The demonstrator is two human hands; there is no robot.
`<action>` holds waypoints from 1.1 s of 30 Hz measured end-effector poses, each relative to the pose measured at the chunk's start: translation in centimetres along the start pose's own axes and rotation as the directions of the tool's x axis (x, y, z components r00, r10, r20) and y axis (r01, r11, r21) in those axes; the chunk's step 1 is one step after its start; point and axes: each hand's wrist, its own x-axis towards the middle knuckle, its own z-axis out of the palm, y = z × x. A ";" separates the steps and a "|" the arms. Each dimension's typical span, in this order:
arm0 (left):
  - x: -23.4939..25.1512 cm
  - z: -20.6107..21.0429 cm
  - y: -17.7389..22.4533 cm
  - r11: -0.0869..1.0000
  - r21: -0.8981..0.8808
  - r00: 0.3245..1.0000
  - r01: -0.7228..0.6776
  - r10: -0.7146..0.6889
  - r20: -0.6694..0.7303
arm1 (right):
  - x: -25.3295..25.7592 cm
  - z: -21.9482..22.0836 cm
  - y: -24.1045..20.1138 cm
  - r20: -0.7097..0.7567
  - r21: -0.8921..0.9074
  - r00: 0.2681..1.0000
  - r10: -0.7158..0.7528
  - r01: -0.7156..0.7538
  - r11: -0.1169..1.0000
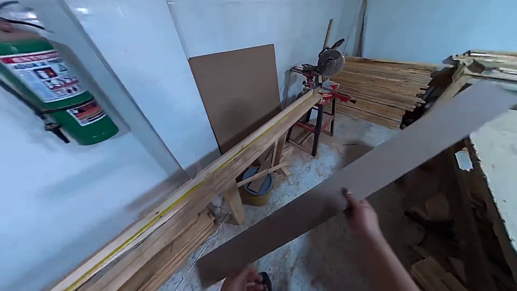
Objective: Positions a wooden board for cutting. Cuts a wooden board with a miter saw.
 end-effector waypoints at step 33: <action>49.4 23.2 42.5 0.970 0.147 0.756 -0.194 0.243 -0.608 | 90.0 14.3 -4.8 0.891 -0.372 0.412 0.190 0.904 -0.211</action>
